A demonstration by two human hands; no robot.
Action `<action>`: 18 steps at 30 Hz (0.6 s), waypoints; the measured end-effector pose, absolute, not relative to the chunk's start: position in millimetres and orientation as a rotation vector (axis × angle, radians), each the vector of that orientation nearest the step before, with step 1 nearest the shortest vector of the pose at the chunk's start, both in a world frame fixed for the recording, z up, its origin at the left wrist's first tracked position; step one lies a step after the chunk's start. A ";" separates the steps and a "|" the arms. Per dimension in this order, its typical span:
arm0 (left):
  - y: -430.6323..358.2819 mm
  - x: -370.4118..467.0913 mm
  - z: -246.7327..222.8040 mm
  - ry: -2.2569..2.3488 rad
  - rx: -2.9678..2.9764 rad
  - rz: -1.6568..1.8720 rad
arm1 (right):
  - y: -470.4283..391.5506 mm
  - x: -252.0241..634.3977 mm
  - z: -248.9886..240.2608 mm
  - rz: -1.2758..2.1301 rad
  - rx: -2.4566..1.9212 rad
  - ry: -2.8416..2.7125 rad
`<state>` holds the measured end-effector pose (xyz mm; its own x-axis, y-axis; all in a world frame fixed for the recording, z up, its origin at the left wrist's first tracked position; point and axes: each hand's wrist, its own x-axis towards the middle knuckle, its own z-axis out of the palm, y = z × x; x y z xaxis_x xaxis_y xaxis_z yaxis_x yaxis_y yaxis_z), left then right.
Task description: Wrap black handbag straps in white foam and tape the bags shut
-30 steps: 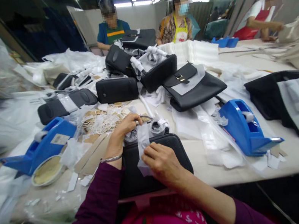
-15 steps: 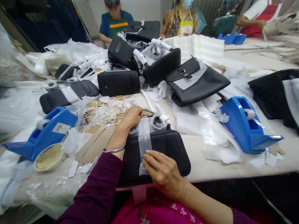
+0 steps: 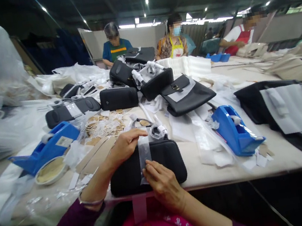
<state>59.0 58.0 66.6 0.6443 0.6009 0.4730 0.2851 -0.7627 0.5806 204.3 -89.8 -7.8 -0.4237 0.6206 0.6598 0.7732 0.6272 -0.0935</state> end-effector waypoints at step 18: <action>0.9 18.1 10.6 0.506 2.793 0.673 | -150.1 184.2 -67.4 -0.476 -1.060 -2.221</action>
<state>18.1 0.9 10.6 0.8355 0.3794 0.3975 0.2769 -0.9155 0.2918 184.2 -150.1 -67.4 -0.4822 0.5635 0.6708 0.7889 0.6122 0.0529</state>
